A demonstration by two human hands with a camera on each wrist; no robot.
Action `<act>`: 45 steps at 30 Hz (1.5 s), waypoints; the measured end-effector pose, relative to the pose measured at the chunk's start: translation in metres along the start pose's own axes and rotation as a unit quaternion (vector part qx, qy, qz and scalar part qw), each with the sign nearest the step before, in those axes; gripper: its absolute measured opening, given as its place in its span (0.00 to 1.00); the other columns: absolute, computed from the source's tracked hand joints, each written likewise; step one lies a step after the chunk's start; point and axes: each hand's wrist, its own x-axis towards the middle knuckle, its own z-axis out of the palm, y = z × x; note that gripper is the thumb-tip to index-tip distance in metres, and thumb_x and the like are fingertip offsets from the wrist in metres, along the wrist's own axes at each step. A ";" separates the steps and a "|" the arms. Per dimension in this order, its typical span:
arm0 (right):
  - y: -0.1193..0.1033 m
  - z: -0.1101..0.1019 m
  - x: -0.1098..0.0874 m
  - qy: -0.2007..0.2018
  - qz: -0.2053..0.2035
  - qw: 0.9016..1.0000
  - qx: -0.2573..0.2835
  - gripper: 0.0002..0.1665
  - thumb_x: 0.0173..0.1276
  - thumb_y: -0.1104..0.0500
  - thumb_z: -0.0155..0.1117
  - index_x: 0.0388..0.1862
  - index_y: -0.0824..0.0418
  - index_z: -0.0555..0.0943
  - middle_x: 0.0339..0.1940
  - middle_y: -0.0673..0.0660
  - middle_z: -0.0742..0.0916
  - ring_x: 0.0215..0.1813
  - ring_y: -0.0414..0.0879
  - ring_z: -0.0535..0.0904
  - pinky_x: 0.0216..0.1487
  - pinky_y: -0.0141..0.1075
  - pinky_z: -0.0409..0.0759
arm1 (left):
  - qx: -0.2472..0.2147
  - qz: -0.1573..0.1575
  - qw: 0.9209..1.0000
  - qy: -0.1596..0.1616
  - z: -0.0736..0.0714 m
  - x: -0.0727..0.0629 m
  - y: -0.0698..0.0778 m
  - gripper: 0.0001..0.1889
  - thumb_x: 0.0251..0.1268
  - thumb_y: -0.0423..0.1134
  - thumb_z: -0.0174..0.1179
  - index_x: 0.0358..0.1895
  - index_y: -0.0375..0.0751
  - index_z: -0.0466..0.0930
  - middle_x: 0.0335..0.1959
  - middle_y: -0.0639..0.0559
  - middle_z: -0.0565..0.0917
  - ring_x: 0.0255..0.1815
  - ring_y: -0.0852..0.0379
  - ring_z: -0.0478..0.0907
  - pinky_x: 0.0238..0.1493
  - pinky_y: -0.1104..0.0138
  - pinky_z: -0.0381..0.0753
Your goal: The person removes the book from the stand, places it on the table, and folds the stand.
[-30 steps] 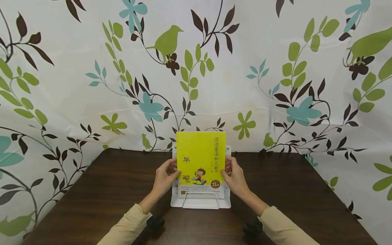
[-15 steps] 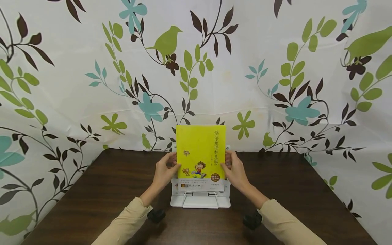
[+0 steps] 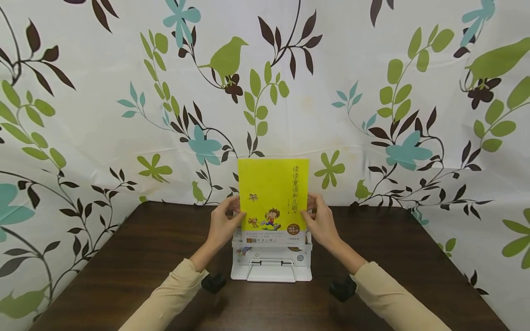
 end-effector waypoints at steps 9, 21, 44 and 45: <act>0.002 -0.009 0.009 0.015 -0.010 1.000 -0.006 0.28 0.54 0.76 0.62 0.54 0.74 0.65 0.38 0.63 0.78 0.35 0.44 0.75 0.31 0.19 0.74 | -0.018 -0.003 1.000 0.007 -0.001 0.008 0.026 0.21 0.47 0.20 0.62 0.49 0.29 0.75 0.36 0.39 0.79 0.33 0.47 0.77 0.29 0.63 0.80; -0.004 -0.034 0.003 0.031 -0.023 0.999 -0.009 0.30 0.52 0.78 0.62 0.54 0.74 0.64 0.39 0.63 0.78 0.36 0.31 0.72 0.32 0.16 0.72 | -0.030 0.049 0.998 0.009 0.009 0.000 0.052 0.20 0.45 0.19 0.63 0.47 0.27 0.75 0.34 0.39 0.78 0.31 0.47 0.76 0.28 0.66 0.80; 0.002 -0.095 -0.037 0.035 0.067 0.994 -0.081 0.26 0.54 0.77 0.60 0.53 0.72 0.66 0.38 0.48 0.74 0.36 0.26 0.70 0.30 0.17 0.71 | -0.049 0.048 0.996 -0.055 0.071 -0.029 0.069 0.20 0.48 0.23 0.64 0.48 0.32 0.74 0.36 0.46 0.79 0.33 0.58 0.77 0.29 0.79 0.76; 0.002 -0.098 -0.039 0.035 0.071 0.993 -0.084 0.26 0.55 0.77 0.60 0.53 0.72 0.66 0.38 0.49 0.74 0.35 0.25 0.70 0.30 0.17 0.71 | -0.049 0.048 0.996 -0.059 0.073 -0.030 0.070 0.20 0.48 0.23 0.64 0.48 0.33 0.74 0.36 0.46 0.78 0.33 0.58 0.76 0.29 0.79 0.76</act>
